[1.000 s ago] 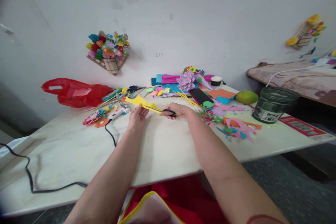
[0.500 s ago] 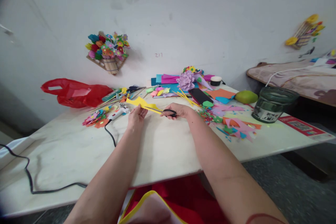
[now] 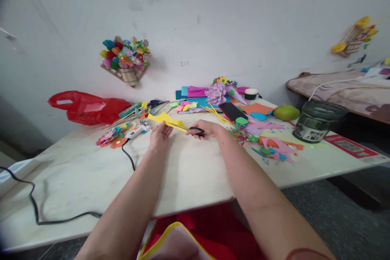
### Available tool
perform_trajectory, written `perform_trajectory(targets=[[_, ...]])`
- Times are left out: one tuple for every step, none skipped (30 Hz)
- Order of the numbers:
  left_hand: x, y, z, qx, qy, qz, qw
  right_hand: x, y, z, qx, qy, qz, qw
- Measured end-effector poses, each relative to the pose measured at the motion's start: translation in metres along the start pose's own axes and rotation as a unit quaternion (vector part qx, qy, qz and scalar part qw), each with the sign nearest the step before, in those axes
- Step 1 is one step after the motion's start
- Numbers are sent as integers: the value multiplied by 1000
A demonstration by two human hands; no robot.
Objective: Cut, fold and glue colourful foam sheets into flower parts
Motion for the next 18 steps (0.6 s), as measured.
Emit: perform_trajectory(targets=[[0, 0, 0, 1, 0, -2, 1000, 0, 0, 0, 0, 2, 1, 1000], [0, 0, 1, 1, -1, -2, 1000, 0, 0, 0, -1, 4, 3, 1000], [0, 0, 1, 0, -1, -2, 1000, -1, 0, 0, 0, 4, 5, 1000], [0, 0, 0, 0, -2, -2, 1000, -1, -1, 0, 1, 5, 6, 1000], [0, 0, 0, -1, -2, -1, 1000, -1, -1, 1, 2, 6, 7, 1000], [0, 0, 0, -1, -2, -1, 1000, -2, -1, 1, 3, 7, 7, 1000], [0, 0, 0, -1, -1, -1, 1000, -2, -1, 2, 3, 8, 7, 1000], [0, 1, -1, -1, 0, 0, 1000, -3, -2, 3, 4, 10, 7, 1000], [-1, 1, -1, -1, 1, 1, 1000, -4, -2, 3, 6, 11, 8, 1000], [-1, 1, -1, -1, 1, 2, 1000, -4, -3, 4, 7, 12, 10, 1000], [-1, 1, -2, -1, 1, 2, 1000, -5, -3, 5, 9, 14, 11, 1000], [-1, 1, -2, 0, 1, 3, 1000, -5, -3, 5, 12, 14, 13, 1000], [-1, 1, -2, 0, 1, 3, 1000, -5, -3, 5, 14, 15, 14, 1000], [0, 0, -2, 2, 1, 3, 1000, -5, -2, 6, 16, 16, 15, 1000], [0, 0, -2, 4, 2, 3, 1000, -5, -2, 6, 18, 17, 17, 1000], [0, 0, -1, 5, 4, 2, 1000, -5, -2, 6, 21, 18, 19, 999], [0, 0, -1, 6, 5, 1, 1000, -5, -1, 6, 24, 19, 21, 999], [0, 0, -1, 7, 5, 1, 1000, -5, -1, 6, 26, 20, 22, 999]])
Point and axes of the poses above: each hand's wrist, its own z-axis away from the middle knuckle, its own y-axis out of the back of the hand, x = y × z, the point moved 4 cm from there along -z, towards the middle knuckle, and after that the axes turned 15 degrees about -y, right-handed, at the moved point
